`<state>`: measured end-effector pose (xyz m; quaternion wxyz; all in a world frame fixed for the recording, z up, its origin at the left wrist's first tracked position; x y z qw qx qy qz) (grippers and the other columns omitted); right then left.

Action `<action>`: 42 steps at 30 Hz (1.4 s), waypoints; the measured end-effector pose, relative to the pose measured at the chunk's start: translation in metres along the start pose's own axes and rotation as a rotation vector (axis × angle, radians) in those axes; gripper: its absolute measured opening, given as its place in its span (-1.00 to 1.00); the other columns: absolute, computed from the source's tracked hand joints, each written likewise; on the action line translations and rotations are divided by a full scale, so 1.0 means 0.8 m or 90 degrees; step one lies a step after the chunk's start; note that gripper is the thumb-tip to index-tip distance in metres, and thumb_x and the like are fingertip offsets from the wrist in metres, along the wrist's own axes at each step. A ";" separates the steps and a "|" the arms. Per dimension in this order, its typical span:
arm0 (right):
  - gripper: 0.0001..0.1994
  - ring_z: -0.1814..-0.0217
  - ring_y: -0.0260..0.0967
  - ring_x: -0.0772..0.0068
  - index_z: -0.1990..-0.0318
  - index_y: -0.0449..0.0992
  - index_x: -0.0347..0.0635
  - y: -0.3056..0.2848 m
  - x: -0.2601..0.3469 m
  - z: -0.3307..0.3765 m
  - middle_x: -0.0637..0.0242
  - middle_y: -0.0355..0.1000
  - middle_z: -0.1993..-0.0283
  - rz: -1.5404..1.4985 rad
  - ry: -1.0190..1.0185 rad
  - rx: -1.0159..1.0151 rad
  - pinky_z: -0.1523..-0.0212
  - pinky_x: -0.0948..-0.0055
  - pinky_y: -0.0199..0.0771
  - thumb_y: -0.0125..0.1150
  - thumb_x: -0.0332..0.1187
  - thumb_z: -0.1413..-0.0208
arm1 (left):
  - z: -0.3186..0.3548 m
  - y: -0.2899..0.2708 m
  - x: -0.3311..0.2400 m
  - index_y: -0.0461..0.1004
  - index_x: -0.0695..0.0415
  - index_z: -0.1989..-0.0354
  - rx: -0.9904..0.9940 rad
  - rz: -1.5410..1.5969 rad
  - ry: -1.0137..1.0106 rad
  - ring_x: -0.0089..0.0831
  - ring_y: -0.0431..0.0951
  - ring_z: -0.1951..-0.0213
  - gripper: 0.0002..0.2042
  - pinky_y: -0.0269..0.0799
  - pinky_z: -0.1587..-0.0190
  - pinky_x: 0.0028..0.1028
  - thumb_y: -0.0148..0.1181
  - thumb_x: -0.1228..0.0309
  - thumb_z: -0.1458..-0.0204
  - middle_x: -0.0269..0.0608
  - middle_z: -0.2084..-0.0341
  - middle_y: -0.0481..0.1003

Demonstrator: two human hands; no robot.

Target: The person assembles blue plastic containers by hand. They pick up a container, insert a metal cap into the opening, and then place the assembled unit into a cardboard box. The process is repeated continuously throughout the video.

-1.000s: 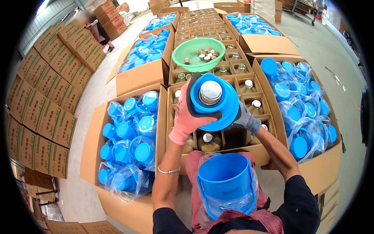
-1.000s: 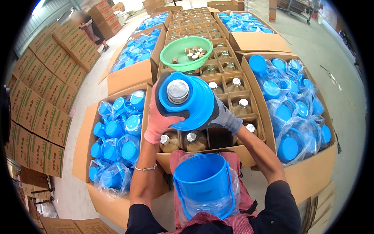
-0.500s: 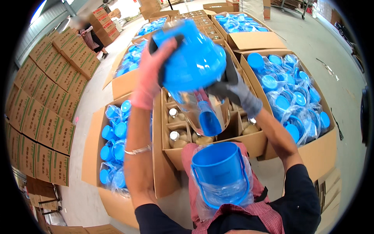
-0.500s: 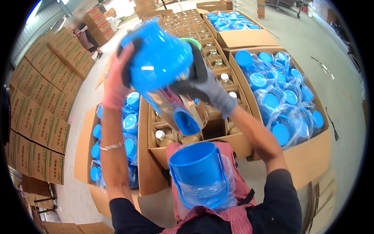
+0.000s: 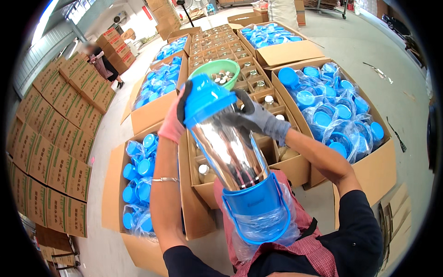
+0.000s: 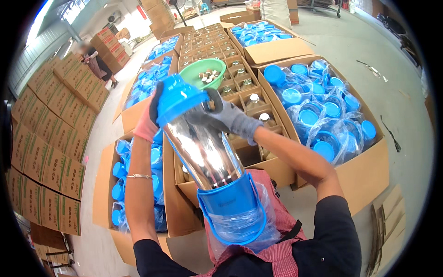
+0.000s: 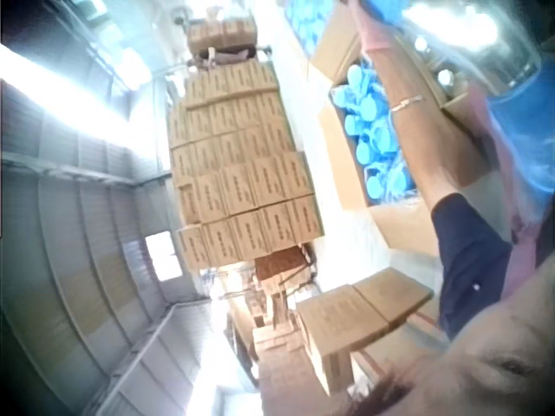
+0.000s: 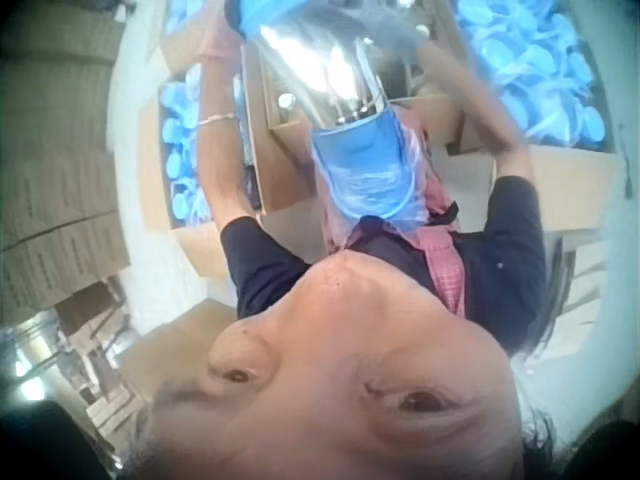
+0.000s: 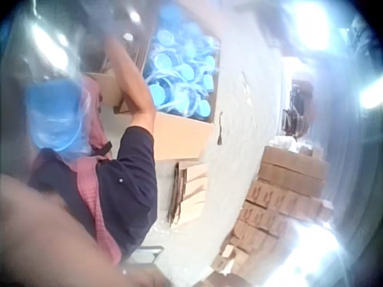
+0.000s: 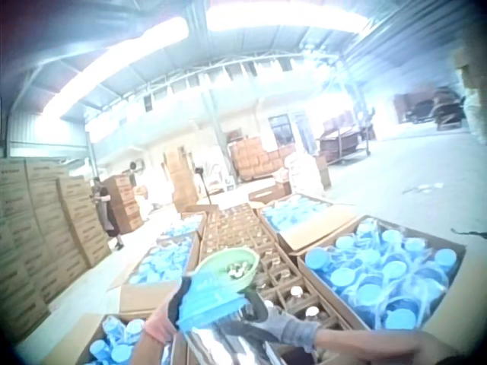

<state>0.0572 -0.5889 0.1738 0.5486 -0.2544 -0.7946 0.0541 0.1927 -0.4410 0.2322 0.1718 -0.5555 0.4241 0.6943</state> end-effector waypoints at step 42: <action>-0.37 -0.22 0.22 0.37 -0.22 0.25 -0.24 0.092 -0.064 0.162 0.13 0.28 -0.19 -0.446 0.231 0.237 -0.23 0.39 0.20 -0.03 0.10 -0.22 | 0.222 0.006 0.238 0.14 0.22 -0.27 -0.055 -0.692 0.140 -0.04 0.28 -0.20 -0.46 0.17 -0.22 -0.27 -0.08 0.12 -0.23 0.13 -0.16 0.28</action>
Point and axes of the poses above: each hand's wrist, its own z-axis away from the middle knuckle, its own y-axis out of the palm, x = y × z, the point moved 6 cm from there along -z, towards the middle knuckle
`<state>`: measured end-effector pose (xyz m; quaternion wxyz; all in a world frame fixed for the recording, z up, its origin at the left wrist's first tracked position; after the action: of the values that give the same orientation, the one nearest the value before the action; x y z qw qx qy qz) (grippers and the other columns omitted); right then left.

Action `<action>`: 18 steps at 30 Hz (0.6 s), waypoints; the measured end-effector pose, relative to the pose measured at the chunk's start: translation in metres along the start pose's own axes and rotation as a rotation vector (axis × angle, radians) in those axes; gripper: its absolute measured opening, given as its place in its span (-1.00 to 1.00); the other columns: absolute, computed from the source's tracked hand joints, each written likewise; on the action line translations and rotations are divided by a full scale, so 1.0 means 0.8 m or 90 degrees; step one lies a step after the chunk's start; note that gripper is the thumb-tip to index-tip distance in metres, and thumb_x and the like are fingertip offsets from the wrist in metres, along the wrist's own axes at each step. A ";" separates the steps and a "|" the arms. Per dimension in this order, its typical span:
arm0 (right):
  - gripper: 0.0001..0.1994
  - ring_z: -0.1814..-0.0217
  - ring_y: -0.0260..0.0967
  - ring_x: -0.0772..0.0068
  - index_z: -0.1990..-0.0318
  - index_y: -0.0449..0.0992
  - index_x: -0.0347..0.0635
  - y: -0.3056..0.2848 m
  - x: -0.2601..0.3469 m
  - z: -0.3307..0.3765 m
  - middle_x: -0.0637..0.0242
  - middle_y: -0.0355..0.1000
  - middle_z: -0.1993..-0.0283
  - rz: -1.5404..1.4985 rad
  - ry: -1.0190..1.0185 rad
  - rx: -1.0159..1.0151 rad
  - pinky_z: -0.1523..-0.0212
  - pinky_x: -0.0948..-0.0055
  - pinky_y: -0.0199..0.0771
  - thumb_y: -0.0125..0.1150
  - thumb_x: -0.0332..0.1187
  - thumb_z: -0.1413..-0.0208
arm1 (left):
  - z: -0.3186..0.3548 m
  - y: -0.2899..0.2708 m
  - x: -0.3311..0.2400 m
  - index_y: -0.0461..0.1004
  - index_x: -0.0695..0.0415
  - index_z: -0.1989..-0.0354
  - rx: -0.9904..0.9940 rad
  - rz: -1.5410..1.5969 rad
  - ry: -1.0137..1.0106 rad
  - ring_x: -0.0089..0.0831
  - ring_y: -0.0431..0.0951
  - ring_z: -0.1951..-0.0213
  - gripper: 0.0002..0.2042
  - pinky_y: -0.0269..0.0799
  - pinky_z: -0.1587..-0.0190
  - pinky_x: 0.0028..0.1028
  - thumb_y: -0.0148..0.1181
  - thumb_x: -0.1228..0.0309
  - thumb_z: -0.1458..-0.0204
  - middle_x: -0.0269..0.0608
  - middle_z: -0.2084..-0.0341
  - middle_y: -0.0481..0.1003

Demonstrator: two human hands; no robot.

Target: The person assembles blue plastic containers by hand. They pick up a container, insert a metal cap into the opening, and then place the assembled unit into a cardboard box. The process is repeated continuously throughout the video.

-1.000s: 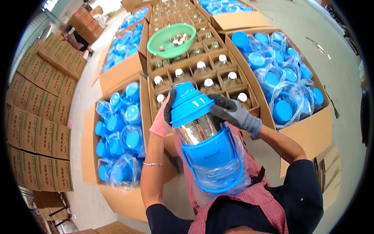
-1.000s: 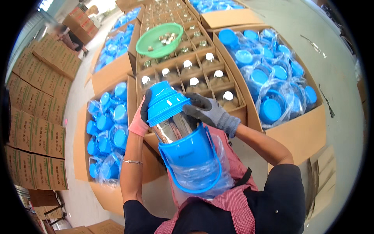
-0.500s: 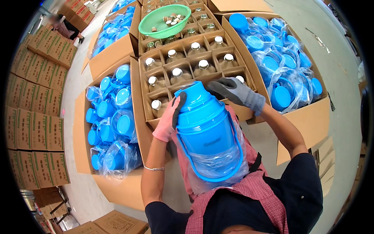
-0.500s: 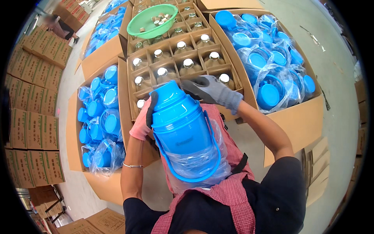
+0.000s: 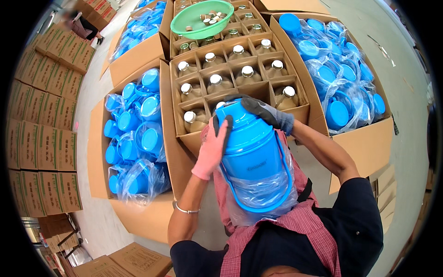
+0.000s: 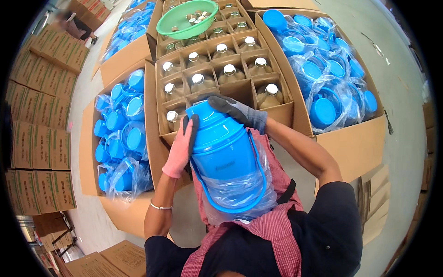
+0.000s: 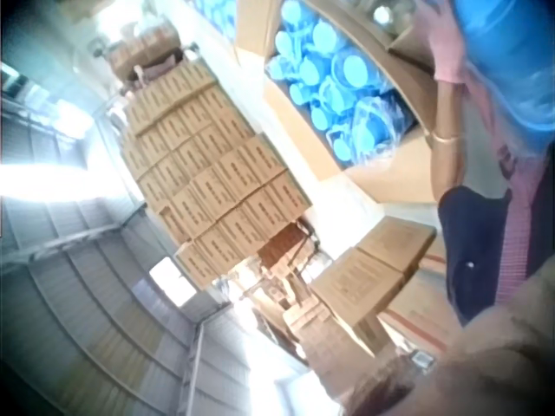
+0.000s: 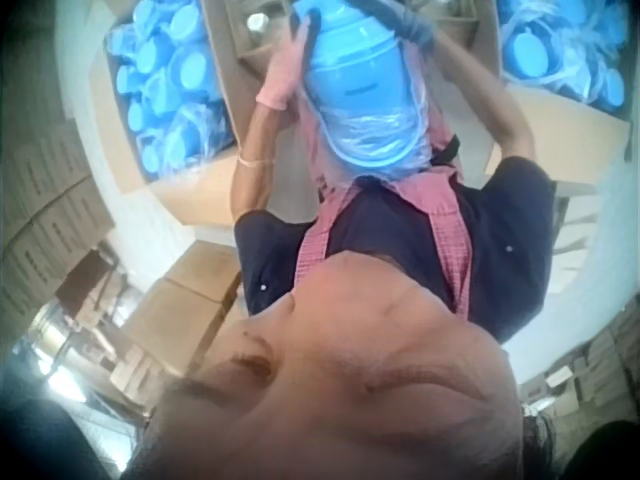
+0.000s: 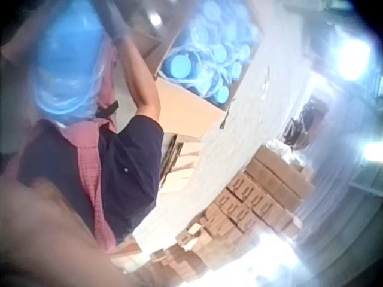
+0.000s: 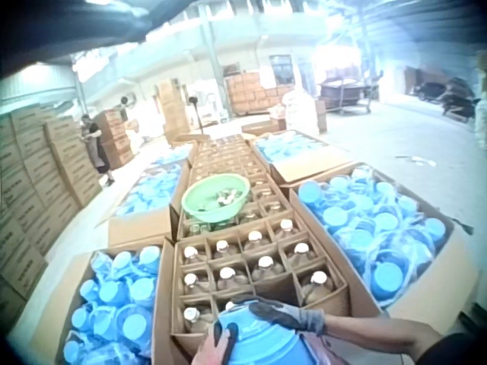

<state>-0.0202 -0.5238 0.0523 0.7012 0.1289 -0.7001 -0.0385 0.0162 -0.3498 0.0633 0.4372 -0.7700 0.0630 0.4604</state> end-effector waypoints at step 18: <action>-0.46 0.00 0.45 0.25 -0.08 0.47 -0.11 0.062 0.200 0.067 0.13 0.51 0.05 0.522 -0.257 0.146 -0.05 0.39 0.38 0.29 0.00 0.02 | 0.022 0.120 0.121 0.18 0.20 -0.27 0.171 0.769 -0.275 -0.35 0.31 -0.16 -0.58 0.23 -0.23 -0.40 -0.12 0.34 -0.26 -0.14 -0.18 0.29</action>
<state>-0.0771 -0.5204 0.2190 0.4897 -0.0920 -0.8154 0.2948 0.0117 -0.3657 -0.0736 0.1965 -0.4279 0.4522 0.7575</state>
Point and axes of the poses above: each hand's wrist, its own z-axis away from the middle knuckle, its own y-axis out of the palm, x = y × z, the point moved 6 cm from there along -z, towards the middle knuckle
